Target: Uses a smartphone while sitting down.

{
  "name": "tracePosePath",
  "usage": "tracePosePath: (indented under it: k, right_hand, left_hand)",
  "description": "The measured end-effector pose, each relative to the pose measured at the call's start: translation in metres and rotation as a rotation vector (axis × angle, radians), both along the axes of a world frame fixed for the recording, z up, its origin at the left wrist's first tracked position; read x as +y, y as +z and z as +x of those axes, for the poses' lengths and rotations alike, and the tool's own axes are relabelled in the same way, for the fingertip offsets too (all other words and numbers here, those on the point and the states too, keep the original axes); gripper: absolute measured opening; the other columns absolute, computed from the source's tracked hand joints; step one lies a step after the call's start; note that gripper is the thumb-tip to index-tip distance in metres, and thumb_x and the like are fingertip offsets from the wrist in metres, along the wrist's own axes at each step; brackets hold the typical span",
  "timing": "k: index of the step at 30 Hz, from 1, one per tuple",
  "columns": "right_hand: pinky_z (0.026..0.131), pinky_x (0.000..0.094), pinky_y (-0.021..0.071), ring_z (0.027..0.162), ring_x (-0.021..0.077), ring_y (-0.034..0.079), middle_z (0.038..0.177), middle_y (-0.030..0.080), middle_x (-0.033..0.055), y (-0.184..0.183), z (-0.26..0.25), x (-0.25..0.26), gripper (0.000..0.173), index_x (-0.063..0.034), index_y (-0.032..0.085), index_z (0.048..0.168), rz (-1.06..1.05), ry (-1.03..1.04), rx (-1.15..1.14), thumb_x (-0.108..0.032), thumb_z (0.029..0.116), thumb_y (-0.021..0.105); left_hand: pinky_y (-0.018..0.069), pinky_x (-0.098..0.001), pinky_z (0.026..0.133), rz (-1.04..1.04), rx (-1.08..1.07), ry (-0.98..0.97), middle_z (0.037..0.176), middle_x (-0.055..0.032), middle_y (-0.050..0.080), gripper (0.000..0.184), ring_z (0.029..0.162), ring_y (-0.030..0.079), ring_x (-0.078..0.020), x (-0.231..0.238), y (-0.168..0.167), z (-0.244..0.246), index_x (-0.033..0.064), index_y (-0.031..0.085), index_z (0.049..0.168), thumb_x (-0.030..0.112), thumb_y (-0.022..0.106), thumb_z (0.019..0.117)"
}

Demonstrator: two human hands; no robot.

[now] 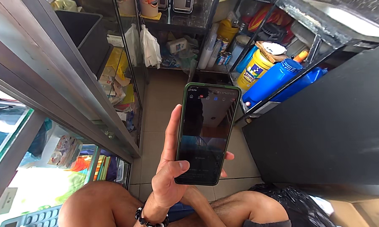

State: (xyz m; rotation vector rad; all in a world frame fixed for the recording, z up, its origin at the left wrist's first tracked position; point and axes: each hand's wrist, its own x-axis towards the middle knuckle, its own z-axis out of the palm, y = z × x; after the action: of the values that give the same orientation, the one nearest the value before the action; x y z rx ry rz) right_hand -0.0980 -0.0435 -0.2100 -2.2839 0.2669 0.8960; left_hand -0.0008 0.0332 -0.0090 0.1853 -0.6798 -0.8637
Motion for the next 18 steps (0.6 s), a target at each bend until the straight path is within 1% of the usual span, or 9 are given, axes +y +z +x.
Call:
tracePosePath:
  k: [4, 9, 14, 18]
  right_hand:
    - [0.106, 0.0609, 0.0423, 0.127, 0.0392, 0.058, 0.135, 0.063, 0.0213, -0.0018, 0.0007, 0.0005, 0.039, -0.0134, 0.063, 0.137, 0.006, 0.005, -0.007, -0.029, 0.103, 0.054]
    - [0.106, 0.0598, 0.0424, 0.127, 0.0387, 0.058, 0.135, 0.063, 0.021, 0.0009, 0.0, 0.0009, 0.038, -0.0141, 0.063, 0.137, -0.002, 0.004, -0.005, -0.028, 0.1027, 0.055]
    - [0.105, 0.0592, 0.0439, 0.127, 0.0373, 0.059, 0.135, 0.063, 0.0189, 0.0056, 0.0, 0.0005, 0.038, -0.0168, 0.064, 0.137, -0.018, -0.017, 0.012, -0.031, 0.1026, 0.056]
    - [0.106, 0.0593, 0.0427, 0.128, 0.0384, 0.058, 0.136, 0.062, 0.0209, 0.0045, -0.0006, 0.0007, 0.038, -0.0137, 0.063, 0.137, -0.003, 0.008, -0.002, -0.028, 0.103, 0.054]
  left_hand:
    - [0.0562, -0.0601, 0.086, 0.0, -0.004, 0.001, 0.141, -0.0271, 0.049, 0.081, 0.114, 0.06, -0.0483, 0.0, -0.0006, 0.0004, 0.0414, 0.013, 0.16, 0.012, 0.048, 0.0932]
    - [0.056, -0.0601, 0.086, -0.002, -0.003, 0.001, 0.14, -0.0278, 0.05, 0.081, 0.113, 0.061, -0.0486, -0.0001, -0.0014, 0.0001, 0.0417, 0.013, 0.16, 0.012, 0.048, 0.0931]
    - [0.0562, -0.0603, 0.085, -0.006, 0.008, 0.0, 0.141, -0.028, 0.049, 0.081, 0.114, 0.06, -0.0488, -0.0009, -0.0012, -0.0006, 0.0413, 0.014, 0.16, 0.012, 0.047, 0.093]
    - [0.0564, -0.0601, 0.085, -0.004, 0.008, -0.005, 0.14, -0.0282, 0.05, 0.081, 0.113, 0.061, -0.0488, -0.001, -0.0012, -0.0004, 0.0421, 0.013, 0.16, 0.013, 0.048, 0.0931]
